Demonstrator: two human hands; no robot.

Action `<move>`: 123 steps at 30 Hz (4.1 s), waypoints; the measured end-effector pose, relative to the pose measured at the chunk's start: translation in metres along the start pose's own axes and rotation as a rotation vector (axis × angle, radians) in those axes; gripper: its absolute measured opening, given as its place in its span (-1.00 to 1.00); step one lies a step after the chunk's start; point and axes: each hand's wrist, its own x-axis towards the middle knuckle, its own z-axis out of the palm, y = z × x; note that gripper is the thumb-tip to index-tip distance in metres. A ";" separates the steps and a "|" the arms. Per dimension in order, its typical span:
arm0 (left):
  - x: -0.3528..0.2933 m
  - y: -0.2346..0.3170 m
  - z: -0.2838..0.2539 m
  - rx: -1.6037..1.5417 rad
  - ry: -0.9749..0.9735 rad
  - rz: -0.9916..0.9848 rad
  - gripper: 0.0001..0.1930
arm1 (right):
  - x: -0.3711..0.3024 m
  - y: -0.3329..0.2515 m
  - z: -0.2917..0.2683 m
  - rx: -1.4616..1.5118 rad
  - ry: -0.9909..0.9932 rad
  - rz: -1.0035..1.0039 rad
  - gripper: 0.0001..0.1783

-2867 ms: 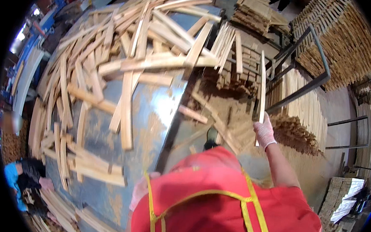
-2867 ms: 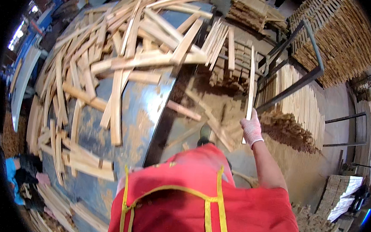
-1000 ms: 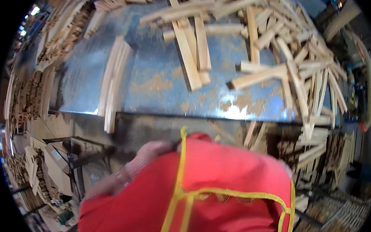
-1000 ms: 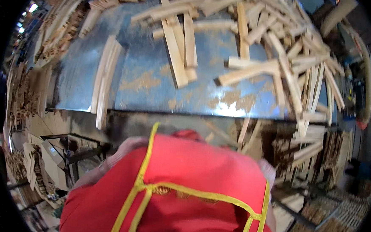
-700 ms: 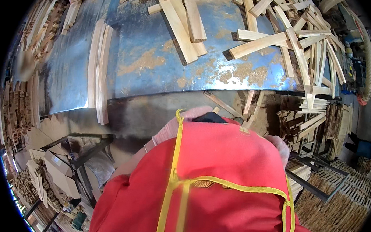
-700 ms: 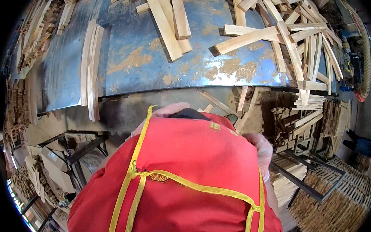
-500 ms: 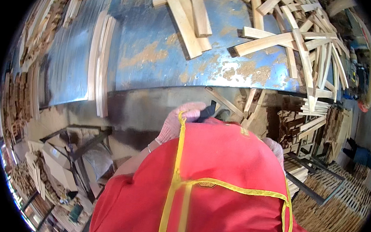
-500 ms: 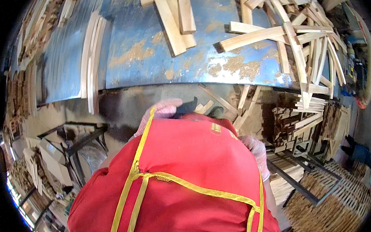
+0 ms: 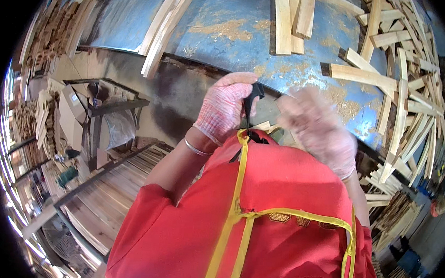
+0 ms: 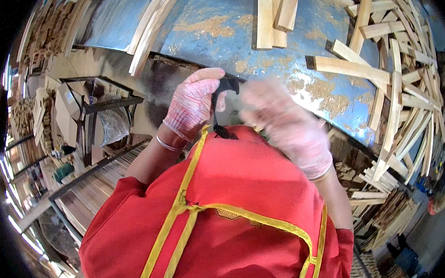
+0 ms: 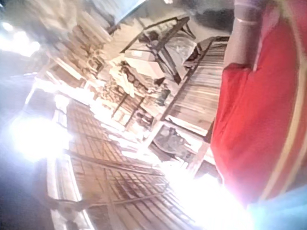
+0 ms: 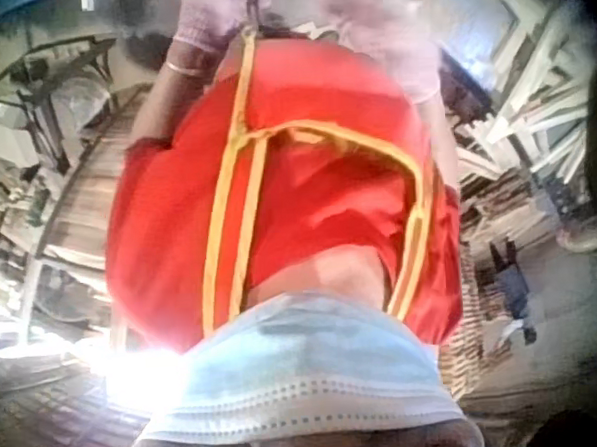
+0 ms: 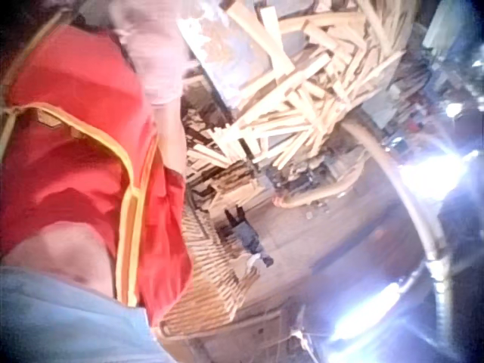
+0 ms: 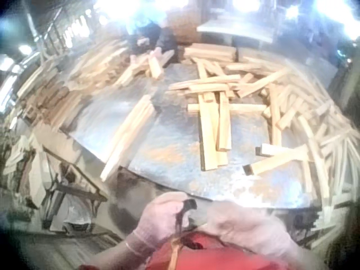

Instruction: The person sorts wooden planks on a metal table in a workshop. They pick up individual planks from a disorganized pile, inspect them, and place them into a neat stack. The person occasionally adjusts the camera mounted on their head.

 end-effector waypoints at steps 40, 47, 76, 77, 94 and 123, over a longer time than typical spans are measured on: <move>-0.062 -0.027 0.104 1.604 -0.572 0.404 -0.21 | -0.041 0.042 -0.013 -0.945 0.425 0.092 -0.45; -0.056 -0.040 0.096 1.352 -0.547 0.377 -0.38 | -0.059 0.052 -0.026 -0.511 0.352 0.091 -0.21; -0.046 -0.057 0.079 0.862 -0.435 0.151 -0.43 | -0.032 0.051 -0.026 -0.153 0.256 -0.026 0.00; -0.048 -0.056 0.078 0.861 -0.439 0.167 -0.42 | -0.027 0.045 -0.023 -0.105 0.229 -0.010 0.04; -0.080 -0.038 0.033 0.907 -0.494 0.082 -0.34 | -0.033 0.073 -0.004 -0.091 0.327 -0.275 -0.36; -0.080 -0.020 0.048 1.290 -0.446 0.124 -0.64 | -0.022 0.080 0.010 -0.023 0.301 -0.185 -0.59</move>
